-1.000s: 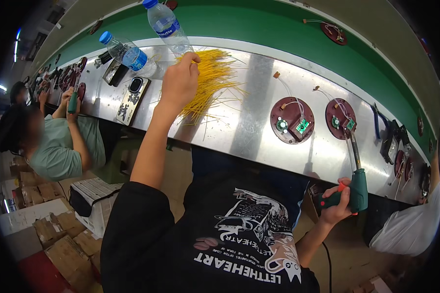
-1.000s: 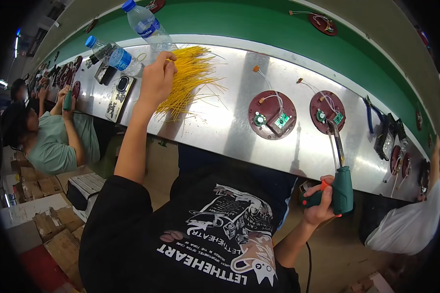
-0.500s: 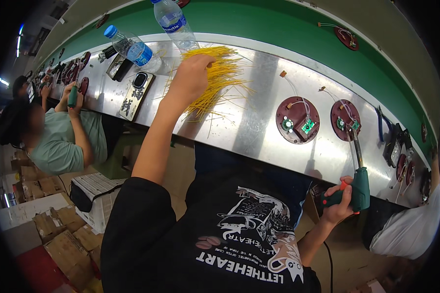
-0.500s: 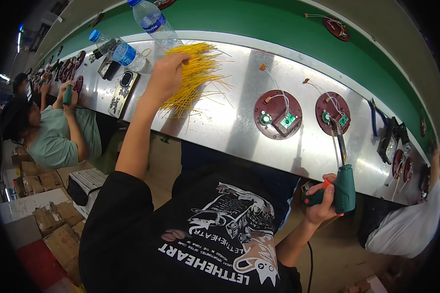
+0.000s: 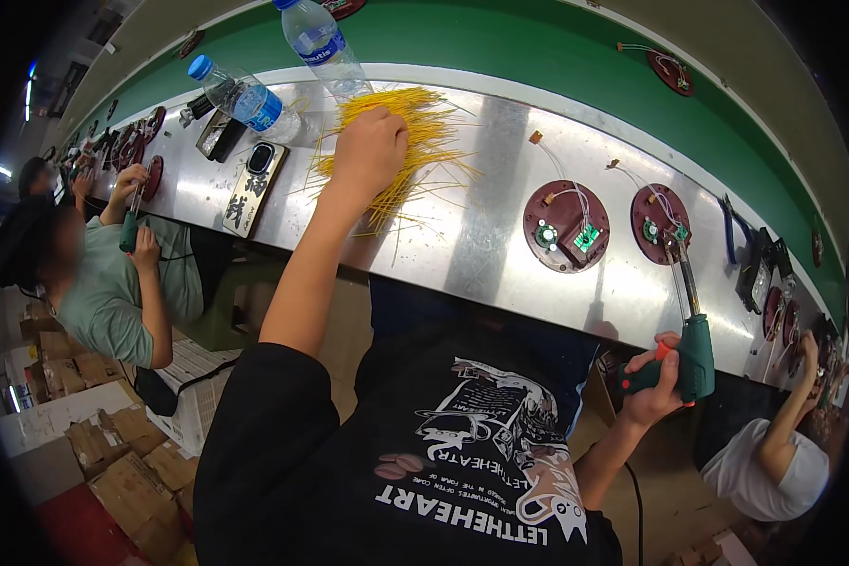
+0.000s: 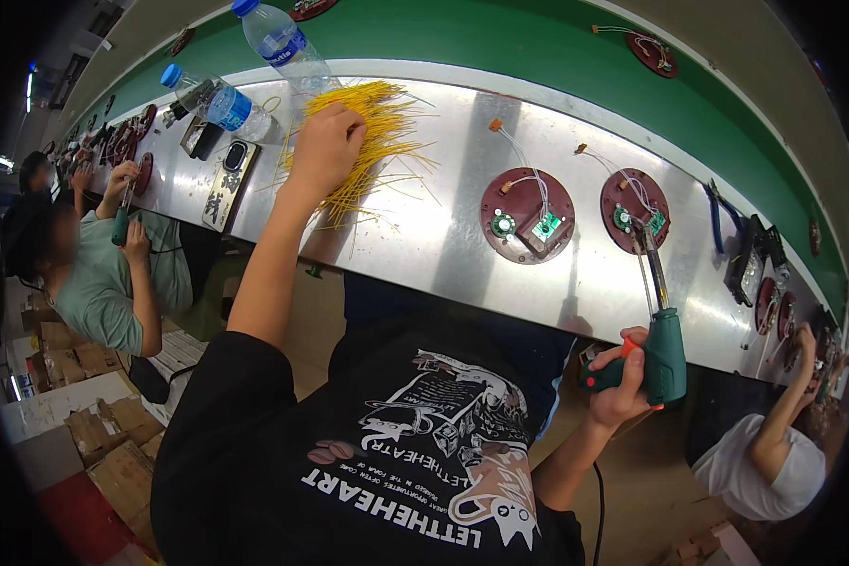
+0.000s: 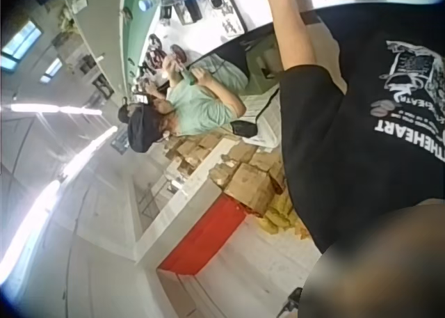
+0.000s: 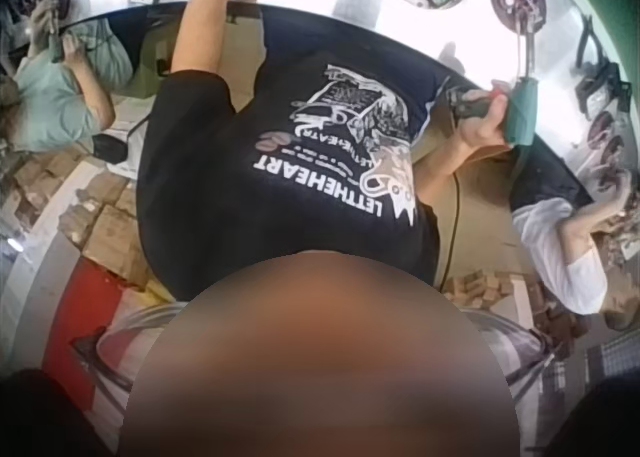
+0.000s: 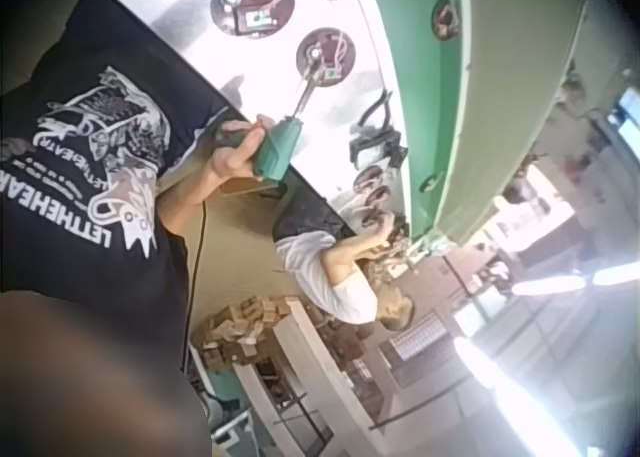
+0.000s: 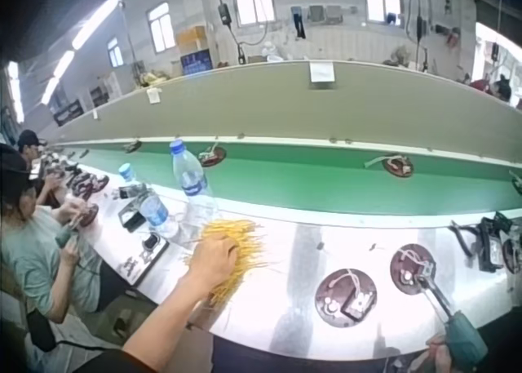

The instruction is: Soldering wires onto circuit boards on a factory assembly line.

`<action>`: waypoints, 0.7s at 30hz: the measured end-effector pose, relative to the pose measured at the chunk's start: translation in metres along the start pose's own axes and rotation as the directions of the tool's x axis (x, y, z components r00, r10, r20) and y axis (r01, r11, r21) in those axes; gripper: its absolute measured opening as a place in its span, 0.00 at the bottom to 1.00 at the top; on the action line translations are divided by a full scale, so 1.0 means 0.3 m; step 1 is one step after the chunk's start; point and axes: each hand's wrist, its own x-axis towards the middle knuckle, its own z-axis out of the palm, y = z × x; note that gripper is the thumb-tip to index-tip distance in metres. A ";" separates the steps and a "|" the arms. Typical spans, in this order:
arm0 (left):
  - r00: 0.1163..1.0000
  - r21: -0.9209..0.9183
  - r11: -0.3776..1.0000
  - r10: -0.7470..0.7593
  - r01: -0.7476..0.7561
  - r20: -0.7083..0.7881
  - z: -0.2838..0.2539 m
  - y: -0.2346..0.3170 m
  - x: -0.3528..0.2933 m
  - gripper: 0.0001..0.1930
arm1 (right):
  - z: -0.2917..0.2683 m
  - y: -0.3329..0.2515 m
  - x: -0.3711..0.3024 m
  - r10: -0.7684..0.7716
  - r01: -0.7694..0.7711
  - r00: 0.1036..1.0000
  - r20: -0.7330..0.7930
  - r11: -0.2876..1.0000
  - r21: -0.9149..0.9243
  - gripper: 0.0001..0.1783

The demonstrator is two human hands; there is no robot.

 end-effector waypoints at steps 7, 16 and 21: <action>0.986 0.049 0.990 0.138 -0.134 -0.095 -0.005 0.004 0.014 0.05 | -0.013 -0.005 -0.006 0.008 -0.008 1.000 -0.006 1.000 -0.002 0.17; 0.942 -0.443 0.831 0.297 -0.336 -0.157 -0.018 0.390 -0.054 0.03 | -0.009 -0.004 -0.061 -0.020 0.027 0.971 0.239 0.999 -0.025 0.16; 0.941 -0.653 0.704 0.337 -0.280 -0.039 0.130 0.510 -0.087 0.03 | 0.018 -0.011 -0.070 0.144 -0.132 0.948 0.284 0.989 -0.059 0.16</action>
